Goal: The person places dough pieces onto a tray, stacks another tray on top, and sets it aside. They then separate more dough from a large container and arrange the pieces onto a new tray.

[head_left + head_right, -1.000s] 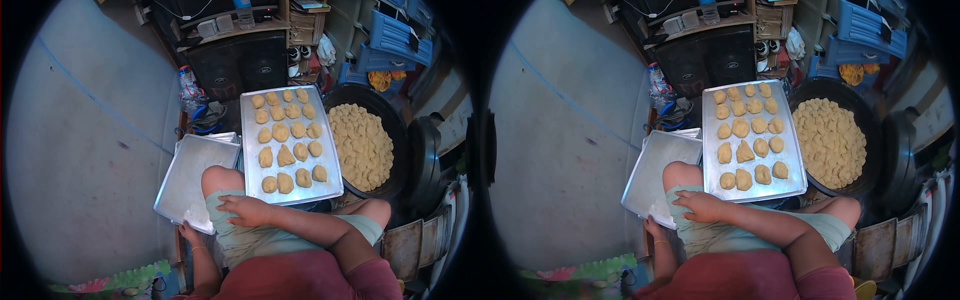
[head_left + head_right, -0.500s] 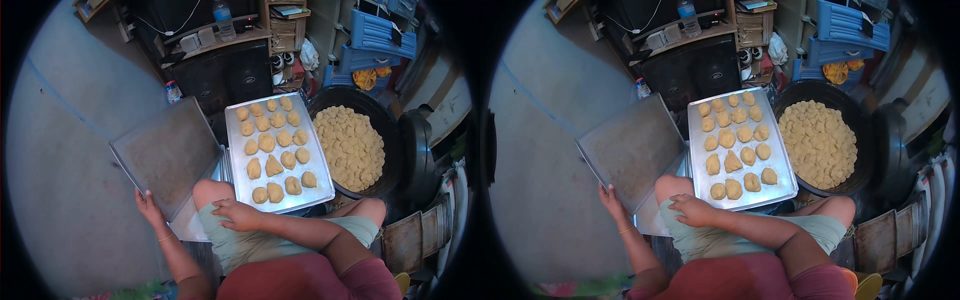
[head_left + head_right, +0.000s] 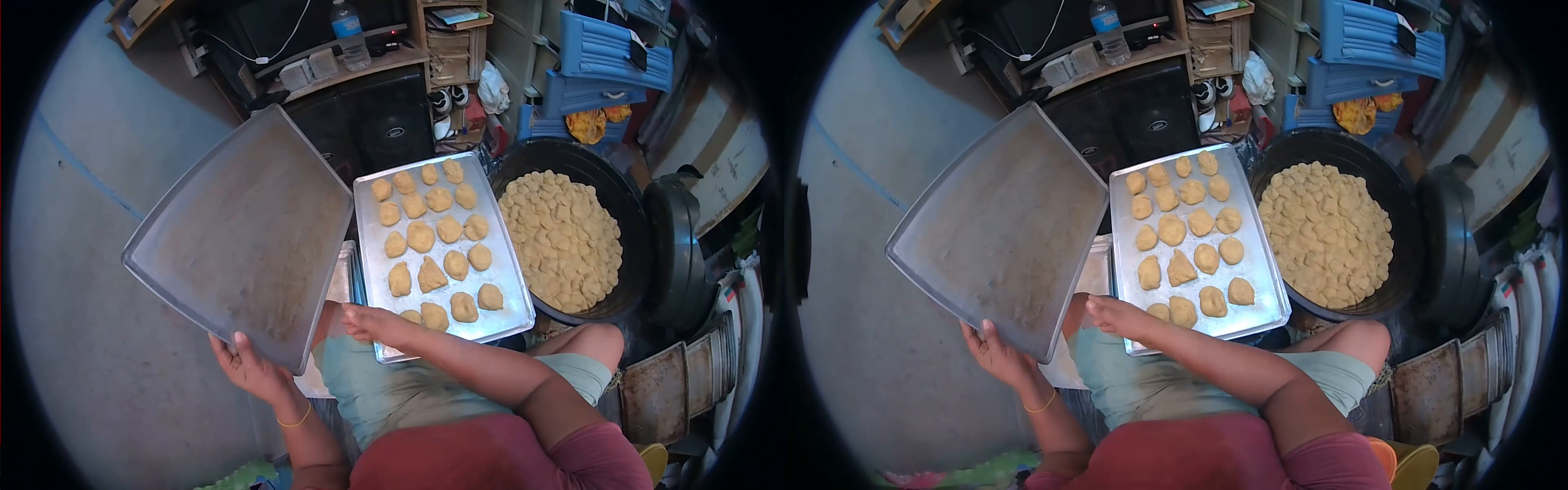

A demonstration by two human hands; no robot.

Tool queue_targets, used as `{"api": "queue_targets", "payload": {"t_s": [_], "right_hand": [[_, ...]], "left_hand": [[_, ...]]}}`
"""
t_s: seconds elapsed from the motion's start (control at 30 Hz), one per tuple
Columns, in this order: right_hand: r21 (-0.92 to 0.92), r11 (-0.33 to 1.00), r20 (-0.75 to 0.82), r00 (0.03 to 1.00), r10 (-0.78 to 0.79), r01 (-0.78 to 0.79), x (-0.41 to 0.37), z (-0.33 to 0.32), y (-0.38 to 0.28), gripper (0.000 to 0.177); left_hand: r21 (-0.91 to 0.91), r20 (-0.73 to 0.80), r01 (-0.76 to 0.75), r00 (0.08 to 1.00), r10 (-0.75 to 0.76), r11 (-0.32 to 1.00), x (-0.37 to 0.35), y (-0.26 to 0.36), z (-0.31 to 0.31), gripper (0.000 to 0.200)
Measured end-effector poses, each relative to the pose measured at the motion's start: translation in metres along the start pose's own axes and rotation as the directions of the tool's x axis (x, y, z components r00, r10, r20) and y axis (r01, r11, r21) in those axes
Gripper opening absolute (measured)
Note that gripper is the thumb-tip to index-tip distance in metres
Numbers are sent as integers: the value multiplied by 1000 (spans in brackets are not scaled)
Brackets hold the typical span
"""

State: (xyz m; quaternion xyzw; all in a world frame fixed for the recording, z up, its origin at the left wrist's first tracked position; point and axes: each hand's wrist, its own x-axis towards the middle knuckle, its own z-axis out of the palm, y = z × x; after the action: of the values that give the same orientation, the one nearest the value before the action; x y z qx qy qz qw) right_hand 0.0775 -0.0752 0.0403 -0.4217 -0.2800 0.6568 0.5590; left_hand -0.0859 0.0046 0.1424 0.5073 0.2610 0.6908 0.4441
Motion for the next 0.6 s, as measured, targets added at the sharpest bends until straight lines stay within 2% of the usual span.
{"api": "queue_targets", "payload": {"t_s": [0.13,0.33,0.37,0.43,0.53,0.6], "right_hand": [[-65,997,19,999,34,-33,6,-3,5,74],[47,998,75,996,39,-43,24,26,15,74],[112,994,131,991,0,-15,29,31,12,71],[176,984,185,982,-45,12,35,37,9,68],[238,969,111,989,-101,72,37,42,2,63],[266,950,-71,986,-148,162,36,45,-5,64]], "left_hand": [[-9,-72,50,996,-50,999,-3,7,0,49],[39,-135,75,988,-69,996,4,15,-5,51],[42,-130,75,989,-69,996,4,15,-6,51],[-41,-138,110,984,-115,993,5,16,-7,54],[-55,-141,117,982,-124,992,0,20,0,59],[-58,-83,157,983,-161,986,-6,21,2,62]]}}
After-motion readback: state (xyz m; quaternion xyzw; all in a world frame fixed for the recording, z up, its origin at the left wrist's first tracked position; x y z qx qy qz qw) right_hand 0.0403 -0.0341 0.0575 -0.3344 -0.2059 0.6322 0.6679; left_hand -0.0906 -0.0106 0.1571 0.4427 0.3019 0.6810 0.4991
